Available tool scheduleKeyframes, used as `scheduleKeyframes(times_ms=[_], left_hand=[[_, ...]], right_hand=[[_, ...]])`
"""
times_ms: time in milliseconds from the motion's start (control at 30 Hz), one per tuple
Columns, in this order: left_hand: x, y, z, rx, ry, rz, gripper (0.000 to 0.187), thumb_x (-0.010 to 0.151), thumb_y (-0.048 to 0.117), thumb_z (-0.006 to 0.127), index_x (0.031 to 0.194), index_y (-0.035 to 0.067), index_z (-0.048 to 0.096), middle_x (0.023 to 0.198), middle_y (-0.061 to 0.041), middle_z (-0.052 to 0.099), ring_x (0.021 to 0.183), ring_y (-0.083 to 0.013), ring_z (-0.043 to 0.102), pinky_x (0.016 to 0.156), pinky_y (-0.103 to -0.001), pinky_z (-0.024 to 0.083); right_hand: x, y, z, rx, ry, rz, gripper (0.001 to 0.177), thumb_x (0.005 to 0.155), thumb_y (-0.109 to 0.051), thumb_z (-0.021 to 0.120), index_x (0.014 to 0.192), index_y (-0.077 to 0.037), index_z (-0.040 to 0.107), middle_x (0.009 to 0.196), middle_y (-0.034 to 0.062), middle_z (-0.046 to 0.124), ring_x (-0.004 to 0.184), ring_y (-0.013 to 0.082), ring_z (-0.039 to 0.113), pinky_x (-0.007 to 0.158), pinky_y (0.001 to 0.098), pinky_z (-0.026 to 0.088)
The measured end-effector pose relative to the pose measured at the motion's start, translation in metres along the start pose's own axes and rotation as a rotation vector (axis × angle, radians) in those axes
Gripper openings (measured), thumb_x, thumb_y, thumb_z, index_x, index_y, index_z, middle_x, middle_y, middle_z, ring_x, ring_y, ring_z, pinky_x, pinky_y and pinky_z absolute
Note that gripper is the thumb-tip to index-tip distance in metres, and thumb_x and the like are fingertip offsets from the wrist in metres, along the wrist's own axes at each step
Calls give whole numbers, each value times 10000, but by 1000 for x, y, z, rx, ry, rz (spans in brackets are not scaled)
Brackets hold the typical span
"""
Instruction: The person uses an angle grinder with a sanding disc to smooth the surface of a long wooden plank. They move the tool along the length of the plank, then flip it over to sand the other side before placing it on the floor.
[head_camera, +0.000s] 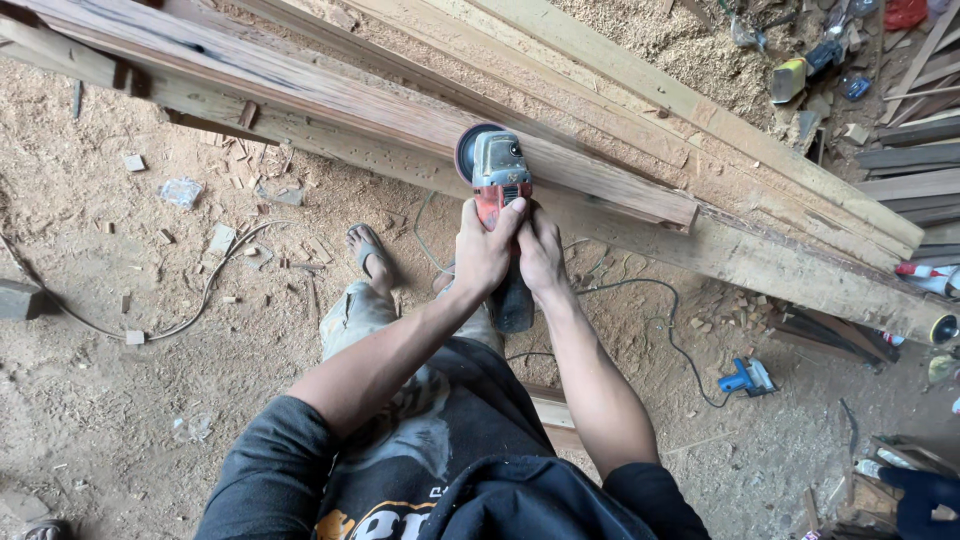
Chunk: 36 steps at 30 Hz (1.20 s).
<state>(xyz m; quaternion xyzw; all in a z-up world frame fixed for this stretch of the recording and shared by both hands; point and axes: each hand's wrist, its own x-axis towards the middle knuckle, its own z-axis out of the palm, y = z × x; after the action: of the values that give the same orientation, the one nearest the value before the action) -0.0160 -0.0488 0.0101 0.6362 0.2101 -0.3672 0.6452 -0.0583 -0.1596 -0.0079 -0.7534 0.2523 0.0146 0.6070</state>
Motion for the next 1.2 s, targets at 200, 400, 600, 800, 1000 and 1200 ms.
scheduleKeyframes(times_ms=[200,400,600,800,1000,1200], left_hand=[[19,10,-49,-33,105,73,603,855,610,703,1097,81,546,1007,-286,666,1066,-419,662,930,-520,476],[29,5,-46,12,118,94,595,881,613,685,1102,79,541,1026,-264,648,1080,-379,643,940,-498,468],[-4,2,20,41,-2,-22,643,808,659,706,1122,131,515,1081,-295,682,1151,-463,641,995,-545,482],[-15,-14,88,104,-122,-88,736,782,690,689,1190,110,496,1140,-316,671,1185,-465,628,1011,-533,481],[-21,-20,136,227,-274,-120,828,685,743,724,1221,144,522,1157,-259,682,1199,-406,636,1024,-521,495],[-22,-3,92,101,-149,-91,764,763,679,689,1205,80,515,1154,-338,657,1214,-473,607,1032,-544,471]], right_hand=[[24,-22,56,22,-71,-51,285,1002,-181,491,1132,6,662,961,135,625,954,238,582,836,436,499],[29,-23,54,43,-98,-59,286,977,-152,492,1147,10,655,956,131,614,928,234,586,827,411,502],[1,2,-19,53,-21,-7,309,1027,-184,426,1165,-5,636,1012,95,608,967,207,553,853,376,483],[-20,37,-88,60,114,4,317,1053,-189,434,1191,-2,649,1063,120,632,1029,209,544,920,385,469],[-48,57,-126,106,290,61,358,1093,-248,424,1245,-3,636,1178,149,648,1109,186,530,1012,399,440],[-23,32,-94,-5,151,10,338,1071,-229,439,1169,16,651,1062,198,656,1049,235,576,948,430,468]])
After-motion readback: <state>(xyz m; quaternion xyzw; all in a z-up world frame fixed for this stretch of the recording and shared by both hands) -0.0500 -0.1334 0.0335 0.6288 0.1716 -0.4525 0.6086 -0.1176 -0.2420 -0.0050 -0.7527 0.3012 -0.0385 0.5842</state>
